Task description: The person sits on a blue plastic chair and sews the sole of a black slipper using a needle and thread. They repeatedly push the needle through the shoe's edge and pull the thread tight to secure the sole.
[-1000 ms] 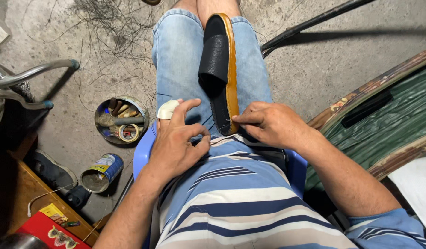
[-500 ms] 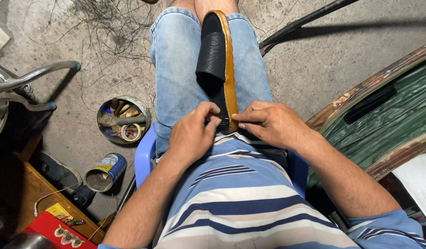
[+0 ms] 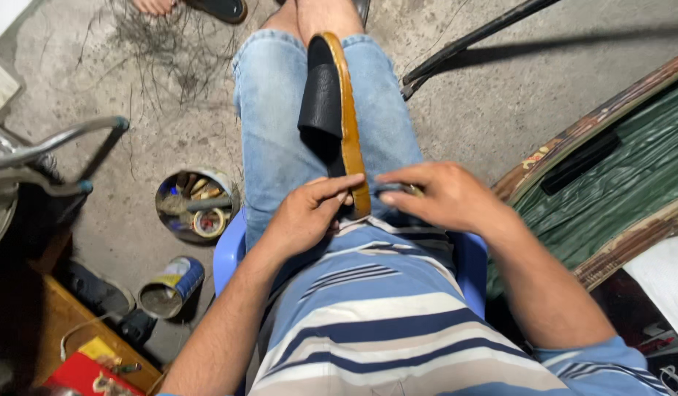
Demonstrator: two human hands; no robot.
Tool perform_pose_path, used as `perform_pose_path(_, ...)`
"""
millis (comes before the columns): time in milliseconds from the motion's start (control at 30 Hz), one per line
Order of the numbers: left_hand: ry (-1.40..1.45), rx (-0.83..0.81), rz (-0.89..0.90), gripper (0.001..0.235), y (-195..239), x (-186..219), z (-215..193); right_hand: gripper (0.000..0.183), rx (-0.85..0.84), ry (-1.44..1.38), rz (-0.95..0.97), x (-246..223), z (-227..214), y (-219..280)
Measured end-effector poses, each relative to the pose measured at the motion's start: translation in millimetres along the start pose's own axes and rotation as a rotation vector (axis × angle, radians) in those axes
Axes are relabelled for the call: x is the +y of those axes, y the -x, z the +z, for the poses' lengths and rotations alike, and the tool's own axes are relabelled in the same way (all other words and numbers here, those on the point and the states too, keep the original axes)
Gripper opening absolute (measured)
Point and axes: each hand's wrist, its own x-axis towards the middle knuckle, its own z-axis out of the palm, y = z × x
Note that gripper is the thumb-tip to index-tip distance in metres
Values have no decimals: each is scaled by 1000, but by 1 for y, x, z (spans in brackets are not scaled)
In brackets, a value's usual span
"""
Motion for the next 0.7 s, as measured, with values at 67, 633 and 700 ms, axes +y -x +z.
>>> perform_pose_path(67, -77, 19, 68, 38, 6, -6, 1, 17, 99, -130, -51, 13, 25, -10)
perform_pose_path(633, 235, 5, -182, 54, 24, -24, -4, 19, 91, -418, -276, -11, 42, -15)
perform_pose_path(700, 330, 42, -190, 50, 20, -18, -6, 15, 109, -272, -287, -9, 49, -24)
